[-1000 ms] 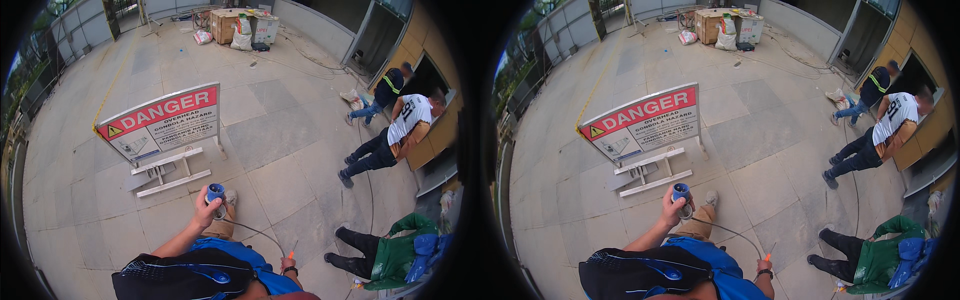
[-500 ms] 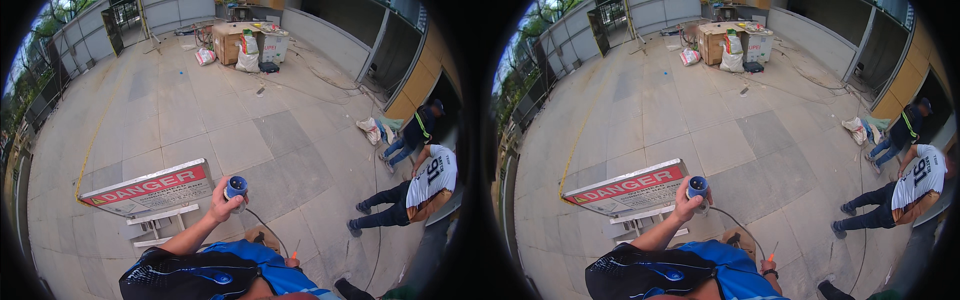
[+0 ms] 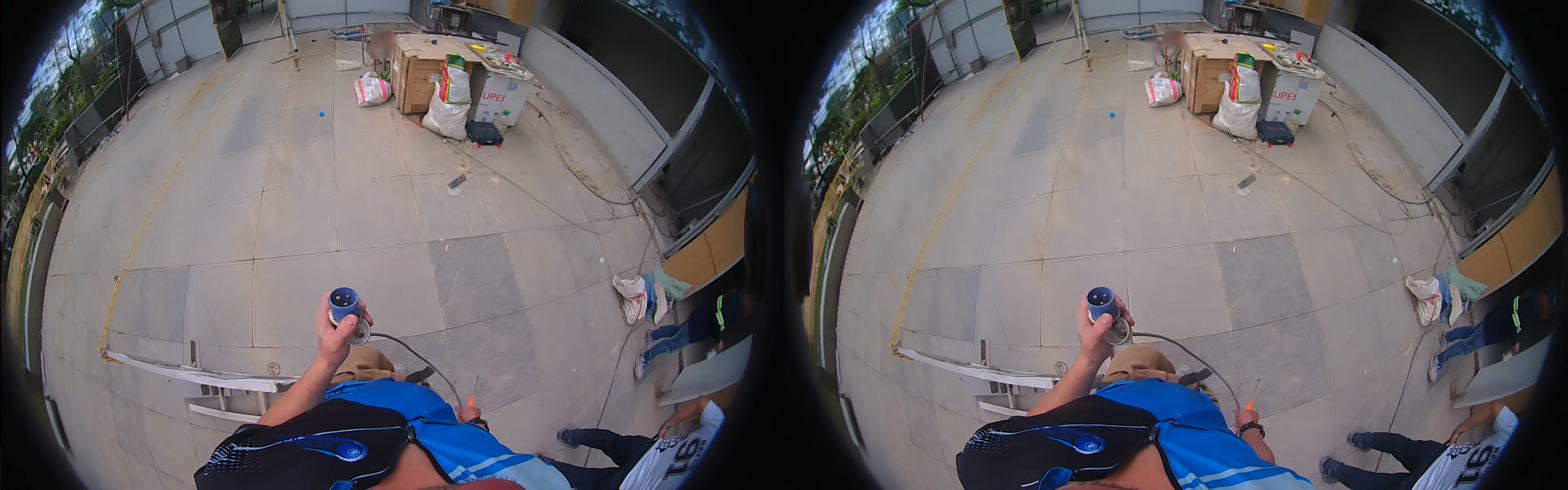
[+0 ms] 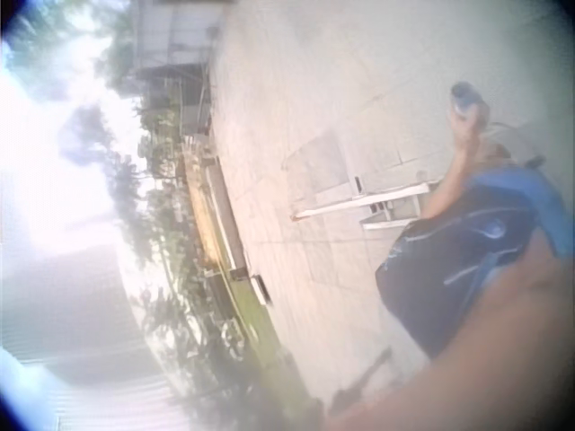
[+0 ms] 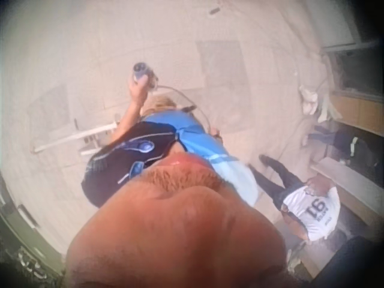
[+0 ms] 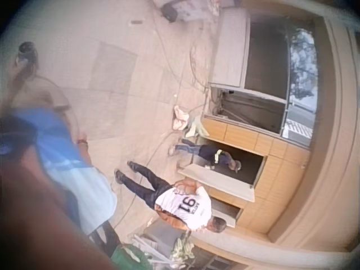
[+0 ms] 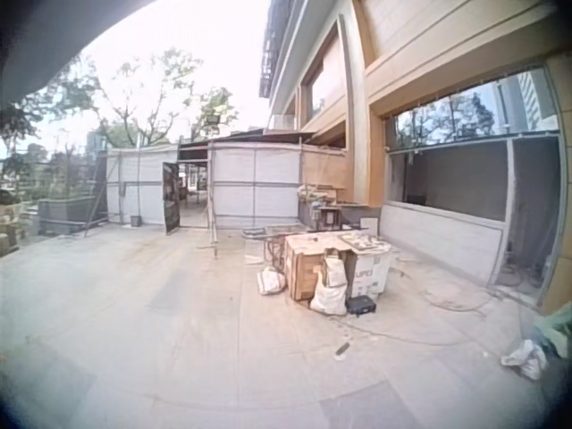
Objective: The person uses a screwdriver to open and adjust a blue industrial electrical connector, then closes it and walks toward a danger sign while holding the connector and tool.
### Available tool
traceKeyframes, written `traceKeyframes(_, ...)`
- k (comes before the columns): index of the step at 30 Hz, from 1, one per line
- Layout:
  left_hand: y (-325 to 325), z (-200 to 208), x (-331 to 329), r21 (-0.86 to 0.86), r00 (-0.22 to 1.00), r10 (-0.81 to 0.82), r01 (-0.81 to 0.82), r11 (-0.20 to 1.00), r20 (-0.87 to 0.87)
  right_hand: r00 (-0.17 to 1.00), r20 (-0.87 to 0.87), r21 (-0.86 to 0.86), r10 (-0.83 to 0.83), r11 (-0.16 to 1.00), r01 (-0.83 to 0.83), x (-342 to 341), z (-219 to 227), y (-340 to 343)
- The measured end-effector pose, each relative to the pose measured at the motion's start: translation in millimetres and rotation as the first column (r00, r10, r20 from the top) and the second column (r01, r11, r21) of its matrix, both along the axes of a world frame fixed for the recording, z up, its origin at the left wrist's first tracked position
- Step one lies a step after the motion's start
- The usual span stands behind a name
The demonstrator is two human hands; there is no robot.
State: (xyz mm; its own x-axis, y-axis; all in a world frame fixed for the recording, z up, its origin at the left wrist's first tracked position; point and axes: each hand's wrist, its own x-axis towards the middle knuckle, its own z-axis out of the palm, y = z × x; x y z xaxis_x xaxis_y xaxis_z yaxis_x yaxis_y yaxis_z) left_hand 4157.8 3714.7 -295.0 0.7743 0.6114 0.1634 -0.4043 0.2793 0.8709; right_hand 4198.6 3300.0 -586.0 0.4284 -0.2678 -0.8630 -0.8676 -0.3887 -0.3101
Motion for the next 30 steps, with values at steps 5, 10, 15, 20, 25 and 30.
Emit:
traceKeyframes(5,88.0,-27.0,97.7,-0.169,0.963,0.252,-0.234,0.958,0.097,0.991,0.082,0.174,-0.107,0.980,0.091,171.1,-10.1,77.3)
traceKeyframes(10,196.0,-52.5,206.4,-0.324,0.937,0.264,-0.183,0.928,0.230,0.975,0.193,0.252,-0.113,0.966,0.062,324.9,-11.2,184.3)
traceKeyframes(15,289.0,-32.2,344.0,-0.410,0.921,0.257,-0.122,0.904,0.294,0.979,0.139,0.235,-0.146,0.966,0.110,431.5,13.5,262.3)
traceKeyframes(20,355.8,9.1,444.7,-0.284,0.923,0.102,0.008,0.959,0.370,0.910,0.286,-0.176,0.301,0.950,-0.259,505.0,35.2,331.9)
traceKeyframes(25,406.0,29.7,563.4,-0.398,0.906,-0.021,0.206,0.894,0.422,0.652,0.677,-0.021,0.342,0.894,-0.447,628.4,81.7,469.1)
traceKeyframes(30,447.7,50.0,705.4,-0.428,0.900,-0.122,0.314,0.847,0.419,0.758,0.635,0.769,-0.148,0.213,-0.602,728.5,254.6,669.2)
